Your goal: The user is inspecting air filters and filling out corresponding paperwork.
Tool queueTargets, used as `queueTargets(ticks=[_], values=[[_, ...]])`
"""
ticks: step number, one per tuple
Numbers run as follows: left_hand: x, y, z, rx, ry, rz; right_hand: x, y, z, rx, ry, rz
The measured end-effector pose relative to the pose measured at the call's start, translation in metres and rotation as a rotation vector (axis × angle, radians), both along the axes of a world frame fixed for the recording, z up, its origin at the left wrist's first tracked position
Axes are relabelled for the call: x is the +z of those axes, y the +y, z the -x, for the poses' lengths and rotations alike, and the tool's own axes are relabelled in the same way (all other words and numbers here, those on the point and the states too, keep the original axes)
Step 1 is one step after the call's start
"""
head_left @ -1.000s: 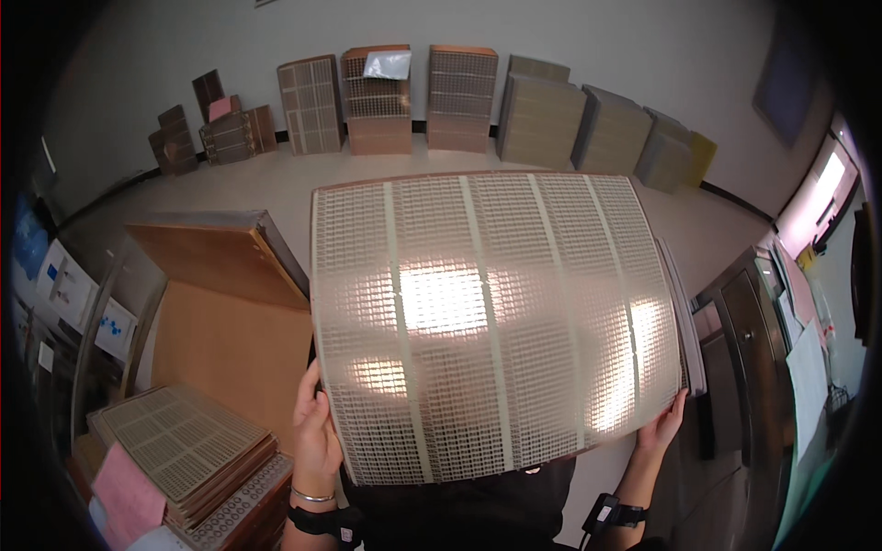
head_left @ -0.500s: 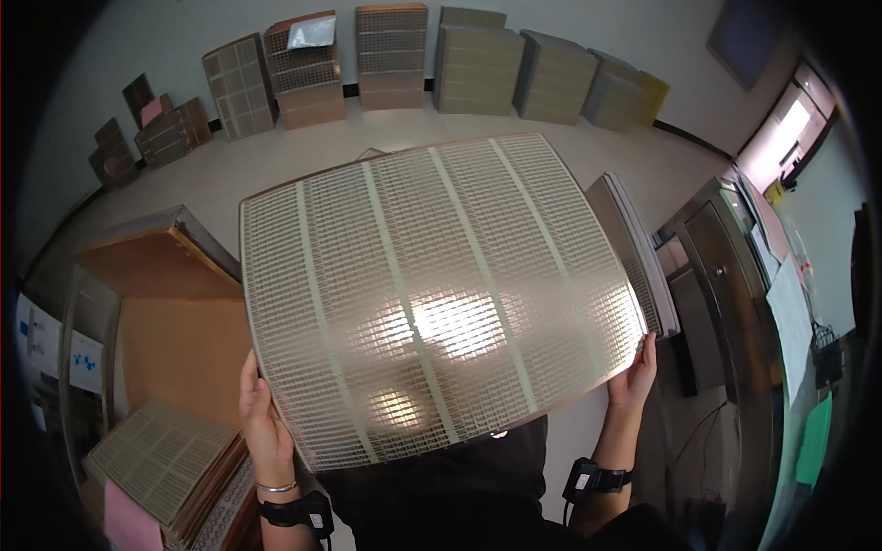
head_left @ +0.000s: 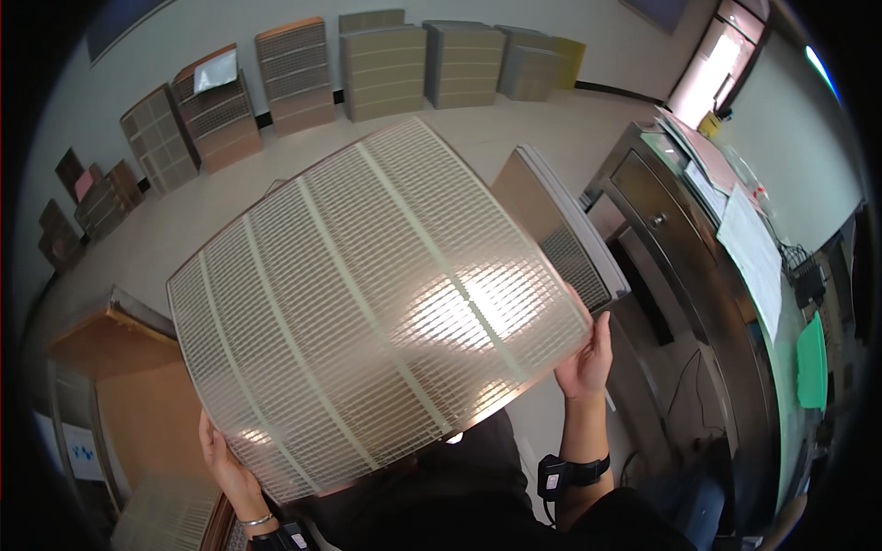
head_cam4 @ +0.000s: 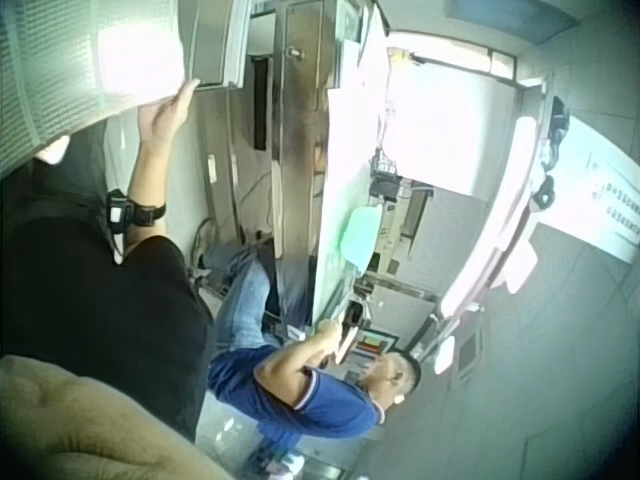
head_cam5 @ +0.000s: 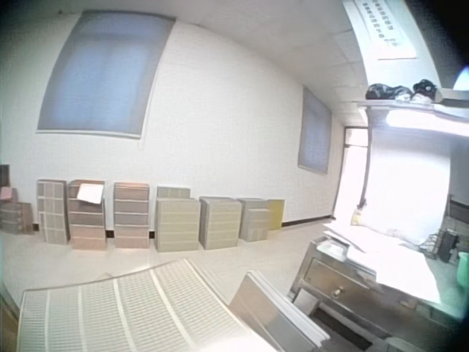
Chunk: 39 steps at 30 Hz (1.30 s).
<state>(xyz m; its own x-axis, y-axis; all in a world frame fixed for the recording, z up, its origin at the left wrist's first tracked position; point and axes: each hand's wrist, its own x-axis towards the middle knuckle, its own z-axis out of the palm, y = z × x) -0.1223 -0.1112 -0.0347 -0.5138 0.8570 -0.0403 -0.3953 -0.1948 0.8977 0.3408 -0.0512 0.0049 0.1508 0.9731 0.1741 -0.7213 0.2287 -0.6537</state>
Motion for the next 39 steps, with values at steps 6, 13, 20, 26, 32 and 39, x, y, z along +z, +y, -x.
queueTargets(ticks=[6, 13, 20, 26, 32, 39], values=[[-0.001, 0.0, -0.002, 0.031, 0.033, 0.071, 0.003, -0.006, 0.002, -0.005, -0.024, 0.008], [-0.02, 0.001, 0.011, 0.065, 0.078, 0.067, -0.001, -0.008, 0.001, 0.005, -0.044, 0.034], [-0.028, -0.001, 0.009, 0.162, 0.187, 0.027, -0.003, -0.009, -0.005, 0.046, -0.088, 0.0], [-0.017, -0.003, 0.008, 0.315, 0.303, 0.085, -0.017, -0.023, -0.026, 0.091, -0.425, 0.103], [-0.021, -0.008, 0.019, 0.368, 0.346, 0.116, -0.01, -0.028, -0.03, 0.22, -0.695, 0.216], [-0.024, -0.009, 0.023, 0.472, 0.335, 0.191, 0.008, -0.028, -0.027, 0.343, -0.806, 0.123]])
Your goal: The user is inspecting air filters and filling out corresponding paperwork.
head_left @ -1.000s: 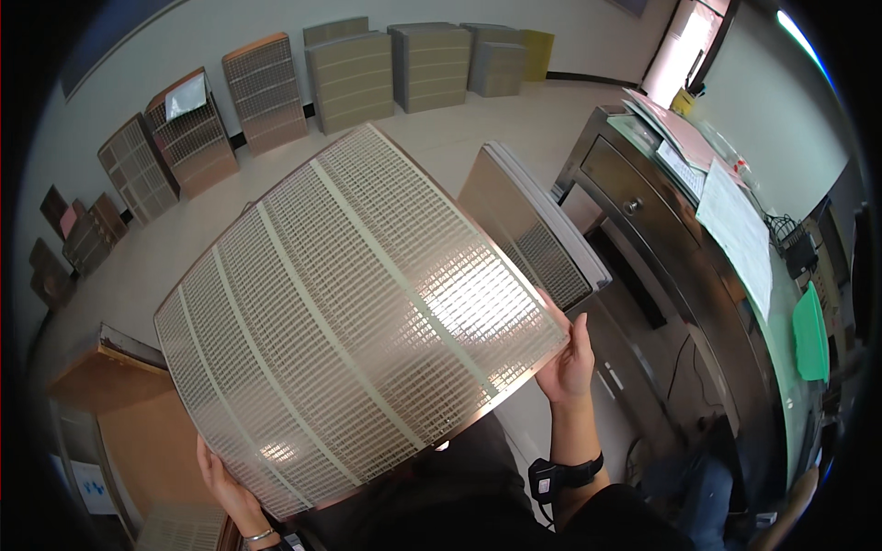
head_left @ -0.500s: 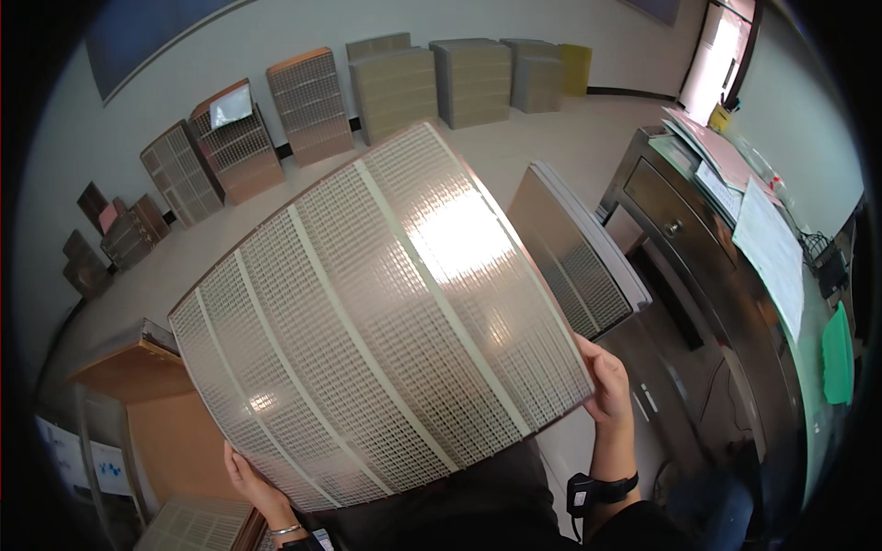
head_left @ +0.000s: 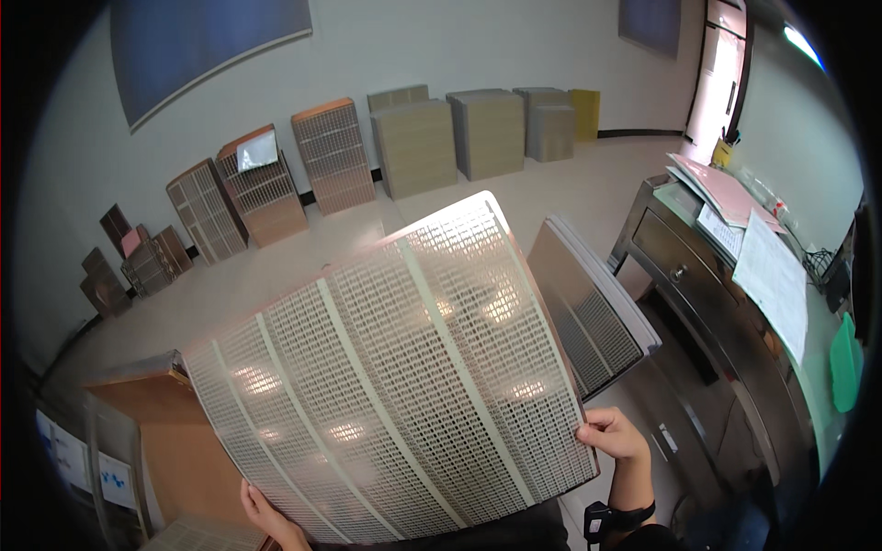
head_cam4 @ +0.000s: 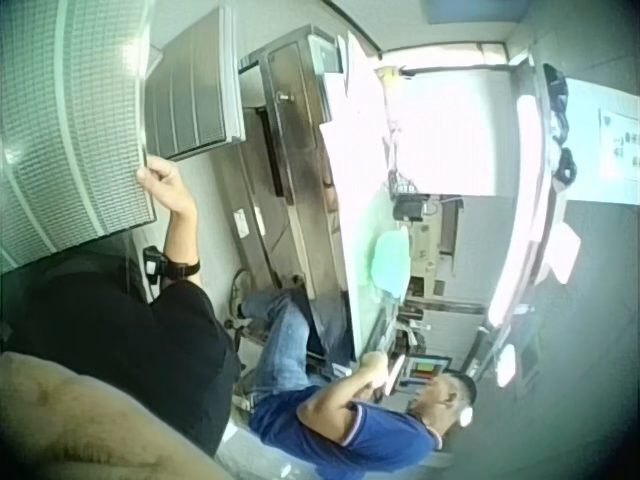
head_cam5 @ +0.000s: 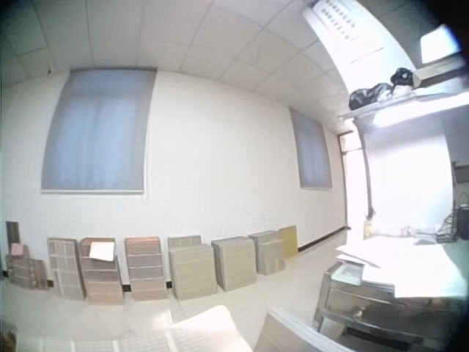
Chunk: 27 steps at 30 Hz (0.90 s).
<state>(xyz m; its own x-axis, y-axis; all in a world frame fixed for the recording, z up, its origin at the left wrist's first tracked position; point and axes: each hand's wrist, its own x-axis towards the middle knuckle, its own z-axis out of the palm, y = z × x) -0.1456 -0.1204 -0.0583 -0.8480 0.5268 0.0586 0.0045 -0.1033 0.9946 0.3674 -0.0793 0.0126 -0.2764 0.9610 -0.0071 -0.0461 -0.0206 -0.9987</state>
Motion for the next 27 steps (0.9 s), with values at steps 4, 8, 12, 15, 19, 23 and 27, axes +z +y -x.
queueTargets(ticks=[4, 8, 12, 15, 19, 23, 27], values=[[0.048, 0.0, -0.035, 0.018, 0.09, 0.101, -0.001, -0.001, -0.001, 0.026, -0.012, -0.009], [0.048, 0.0, -0.033, -0.007, 0.011, 0.083, -0.001, 0.005, 0.007, 0.041, 0.01, -0.028], [0.007, 0.011, 0.007, -0.167, 0.078, -0.096, -0.024, 0.02, 0.016, -0.156, 0.278, 0.082], [0.04, 0.012, 0.023, -0.565, -0.192, -0.311, -0.025, 0.036, 0.026, -0.267, 0.413, 0.094], [0.103, -0.017, 0.064, -0.897, -0.394, -0.394, -0.021, 0.048, 0.037, -0.255, 0.743, 0.115], [0.094, -0.012, 0.039, -0.718, -0.486, -0.693, -0.042, 0.061, 0.083, -0.33, 0.93, 0.246], [0.069, -0.002, -0.079, -0.947, -0.624, -0.478, -0.028, 0.058, 0.174, 0.15, 0.983, 0.26]])
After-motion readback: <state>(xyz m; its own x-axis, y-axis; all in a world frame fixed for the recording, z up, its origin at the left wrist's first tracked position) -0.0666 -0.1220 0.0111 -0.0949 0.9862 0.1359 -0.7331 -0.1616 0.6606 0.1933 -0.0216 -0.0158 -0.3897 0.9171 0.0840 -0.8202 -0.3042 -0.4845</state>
